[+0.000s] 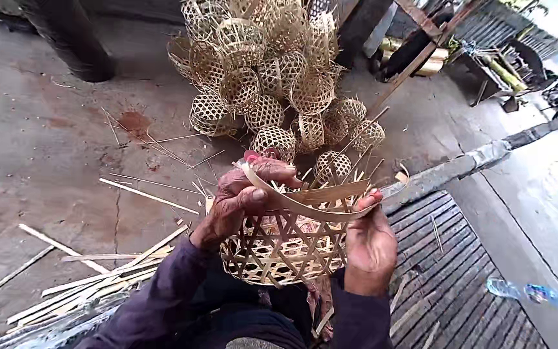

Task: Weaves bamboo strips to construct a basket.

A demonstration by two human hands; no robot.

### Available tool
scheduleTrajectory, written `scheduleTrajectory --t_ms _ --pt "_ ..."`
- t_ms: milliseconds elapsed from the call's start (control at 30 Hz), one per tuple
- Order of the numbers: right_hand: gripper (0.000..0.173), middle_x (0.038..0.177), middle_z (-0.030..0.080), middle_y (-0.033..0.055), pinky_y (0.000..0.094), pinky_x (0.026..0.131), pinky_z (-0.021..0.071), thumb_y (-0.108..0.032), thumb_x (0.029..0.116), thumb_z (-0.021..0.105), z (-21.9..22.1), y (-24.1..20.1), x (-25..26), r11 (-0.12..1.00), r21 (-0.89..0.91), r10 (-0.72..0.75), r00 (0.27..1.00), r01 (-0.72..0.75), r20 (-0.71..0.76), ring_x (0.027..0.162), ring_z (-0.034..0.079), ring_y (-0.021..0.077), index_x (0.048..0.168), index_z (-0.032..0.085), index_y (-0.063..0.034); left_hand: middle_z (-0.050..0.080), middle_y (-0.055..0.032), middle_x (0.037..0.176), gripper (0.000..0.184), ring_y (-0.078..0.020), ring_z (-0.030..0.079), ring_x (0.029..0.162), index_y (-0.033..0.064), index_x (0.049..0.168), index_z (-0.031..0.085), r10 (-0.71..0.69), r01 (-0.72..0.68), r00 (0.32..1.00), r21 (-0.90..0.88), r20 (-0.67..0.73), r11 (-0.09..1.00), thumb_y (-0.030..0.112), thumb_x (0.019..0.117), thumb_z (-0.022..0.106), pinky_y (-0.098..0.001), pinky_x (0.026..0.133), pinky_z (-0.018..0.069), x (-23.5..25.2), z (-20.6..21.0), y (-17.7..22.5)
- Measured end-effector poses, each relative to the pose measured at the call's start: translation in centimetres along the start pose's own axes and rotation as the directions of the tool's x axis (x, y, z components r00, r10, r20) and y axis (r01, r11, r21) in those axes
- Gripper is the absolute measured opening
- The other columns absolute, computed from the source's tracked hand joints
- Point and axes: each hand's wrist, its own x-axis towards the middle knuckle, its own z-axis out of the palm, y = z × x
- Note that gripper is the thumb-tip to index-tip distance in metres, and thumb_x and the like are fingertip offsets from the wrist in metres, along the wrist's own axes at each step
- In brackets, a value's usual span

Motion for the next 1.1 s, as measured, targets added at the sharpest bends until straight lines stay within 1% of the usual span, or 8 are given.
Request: scheduleTrajectory --t_ms 100,267,533,600,700,867,933,1100 --pt "0.036 0.086 0.073 0.0064 0.0296 0.078 0.0624 -0.017 0.1116 0.028 0.4 -0.1 -0.3 0.992 -0.110 -0.066 0.994 0.056 -0.083 0.080 0.074 0.0148 0.103 0.061 -0.0042 0.077 0.0065 0.106 0.028 -0.0061 0.071 0.098 0.0223 0.099 0.079 -0.102 0.064 0.973 -0.183 -0.207 0.981 0.032 0.1033 0.053 -0.0265 0.087 0.0585 -0.3 0.6 0.2" --pt "0.032 0.088 0.073 0.0073 0.0299 0.074 0.0635 -0.014 0.1112 0.028 -0.3 -0.5 -0.9 0.976 -0.168 -0.147 0.989 0.139 -0.037 0.080 0.075 0.0159 0.105 0.058 -0.0041 0.075 0.0010 0.095 0.032 -0.0095 0.071 0.083 0.0139 0.125 0.069 -0.061 -0.009 0.982 -0.374 -0.176 0.927 0.031 0.1047 0.052 -0.0275 0.078 0.0600 0.2 0.7 -0.1" --pt "0.033 0.099 0.077 0.0130 0.0348 0.082 0.0638 -0.008 0.1089 0.034 -2.5 -1.3 -4.8 0.928 -0.240 -0.271 0.959 0.284 0.085 0.093 0.077 0.0224 0.104 0.066 -0.0036 0.071 0.0049 0.089 0.017 -0.0029 0.068 0.071 0.0163 0.103 0.068 -0.070 0.034 0.871 -0.083 -0.486 0.996 0.008 0.1014 0.053 -0.0192 0.063 0.0586 -0.2 2.1 -0.4" --pt "0.033 0.094 0.078 0.0098 0.0323 0.078 0.0645 -0.010 0.1095 0.033 -3.8 -2.4 -5.9 0.792 -0.508 -0.267 0.941 0.338 0.210 0.085 0.077 0.0190 0.104 0.065 -0.0062 0.070 0.0025 0.089 0.015 -0.0050 0.068 0.068 0.0143 0.105 0.066 -0.092 0.054 0.893 -0.098 -0.441 0.994 0.008 0.1031 0.053 -0.0203 0.059 0.0592 -0.7 2.0 -0.3" --pt "0.031 0.089 0.078 0.0021 0.0277 0.072 0.0650 -0.014 0.1092 0.042 -4.7 -3.9 -7.2 0.341 -0.819 -0.034 0.877 0.461 0.479 0.077 0.075 0.0121 0.101 0.070 -0.0033 0.071 0.0030 0.094 0.015 -0.0049 0.069 0.075 0.0150 0.106 0.066 -0.107 0.062 0.932 -0.139 -0.348 0.988 0.008 0.1025 0.053 -0.0200 0.066 0.0595 -0.9 1.7 -0.1" --pt "0.027 0.116 0.070 0.0072 0.0307 0.095 0.0506 -0.020 0.1034 0.057 1.0 -1.1 -6.8 -0.256 -0.557 0.014 0.579 0.790 0.815 0.112 0.062 0.0165 0.119 0.073 -0.0065 0.074 0.0088 0.095 0.012 -0.0032 0.070 0.076 0.0229 0.105 0.073 -0.111 0.082 0.977 -0.157 -0.183 0.984 0.017 0.0971 0.065 -0.0198 0.063 0.0598 -0.2 1.8 0.5" --pt "0.030 0.115 0.069 0.0093 0.0400 0.092 0.0494 -0.018 0.0992 0.064 2.1 1.0 -5.5 -0.349 -0.490 0.066 0.543 0.799 0.837 0.109 0.061 0.0253 0.126 0.071 -0.0066 0.075 0.0083 0.098 0.014 -0.0051 0.072 0.078 0.0240 0.110 0.073 -0.088 0.070 0.989 -0.149 -0.115 0.986 0.021 0.0973 0.067 -0.0223 0.065 0.0610 -0.9 1.1 0.2" --pt "0.017 0.094 0.071 0.0071 0.0341 0.081 0.0541 -0.006 0.0944 0.066 1.7 2.6 -5.0 -0.281 -0.467 0.048 0.498 0.838 0.866 0.094 0.066 0.0220 0.105 0.079 -0.0084 0.074 0.0106 0.106 0.019 -0.0052 0.071 0.089 0.0264 0.115 0.073 -0.056 0.055 0.998 -0.032 -0.039 0.998 0.033 0.0989 0.066 -0.0237 0.076 0.0602 -1.3 0.1 -0.6"
